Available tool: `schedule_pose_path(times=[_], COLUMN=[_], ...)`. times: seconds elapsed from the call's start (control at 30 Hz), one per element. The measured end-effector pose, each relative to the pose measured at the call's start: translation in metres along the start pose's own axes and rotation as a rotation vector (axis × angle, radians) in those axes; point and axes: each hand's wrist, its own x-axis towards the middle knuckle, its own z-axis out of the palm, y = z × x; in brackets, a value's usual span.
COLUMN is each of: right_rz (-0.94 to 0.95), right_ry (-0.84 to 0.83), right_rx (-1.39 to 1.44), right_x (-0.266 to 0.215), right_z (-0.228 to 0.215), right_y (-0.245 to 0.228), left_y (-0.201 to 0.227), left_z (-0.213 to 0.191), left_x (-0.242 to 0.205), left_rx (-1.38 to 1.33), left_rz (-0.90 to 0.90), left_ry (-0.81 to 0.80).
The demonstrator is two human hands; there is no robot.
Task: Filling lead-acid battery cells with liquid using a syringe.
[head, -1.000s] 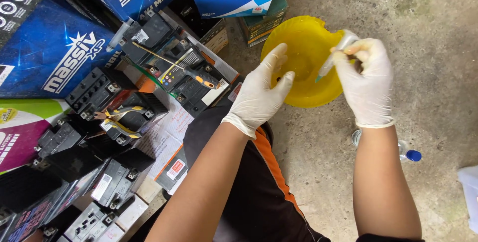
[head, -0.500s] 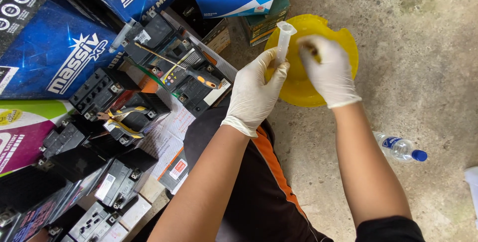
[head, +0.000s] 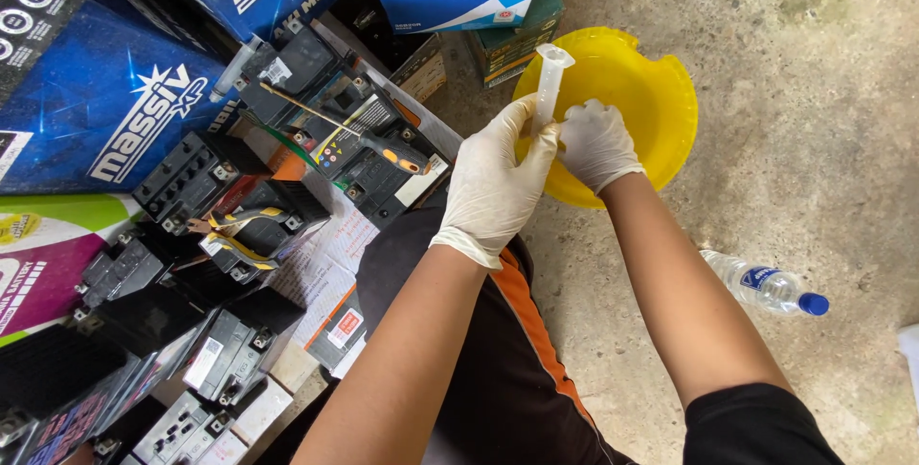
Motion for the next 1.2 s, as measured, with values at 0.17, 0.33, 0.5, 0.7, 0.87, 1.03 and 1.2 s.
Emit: schedule_pose_path(times=[0.17, 0.33, 0.5, 0.7, 0.87, 1.03, 1.2], right_rz=[0.053, 0.597, 0.529, 0.498, 0.502, 0.520, 0.542], right_ry=[-0.121, -0.295, -0.288, -0.270, -0.252, -0.236, -0.225], right_rx=[0.058, 0.861, 0.826, 0.767, 0.719, 0.660, 0.591], right_x=[0.001, 0.016, 0.017, 0.025, 0.032, 0.030, 0.024], right_z=[0.013, -0.030, -0.028, -0.032, -0.036, -0.041, -0.046], right_y=[0.000, -0.016, -0.017, -0.018, -0.021, -0.020, -0.024], left_y=[-0.022, -0.016, -0.011, -0.004, -0.010, -0.006, 0.001], left_z=[0.014, 0.009, 0.009, -0.003, 0.005, -0.001, -0.004], left_x=[0.006, 0.002, 0.000, -0.002, 0.002, 0.000, -0.003], left_rx=[0.065, 0.077, 0.007, -0.041, -0.056, -0.067, -0.058], left_rz=[0.007, -0.001, -0.013, -0.039, -0.040, -0.016, -0.038], left_ry=[-0.027, -0.065, -0.115, -0.147, -0.139, -0.156, -0.143])
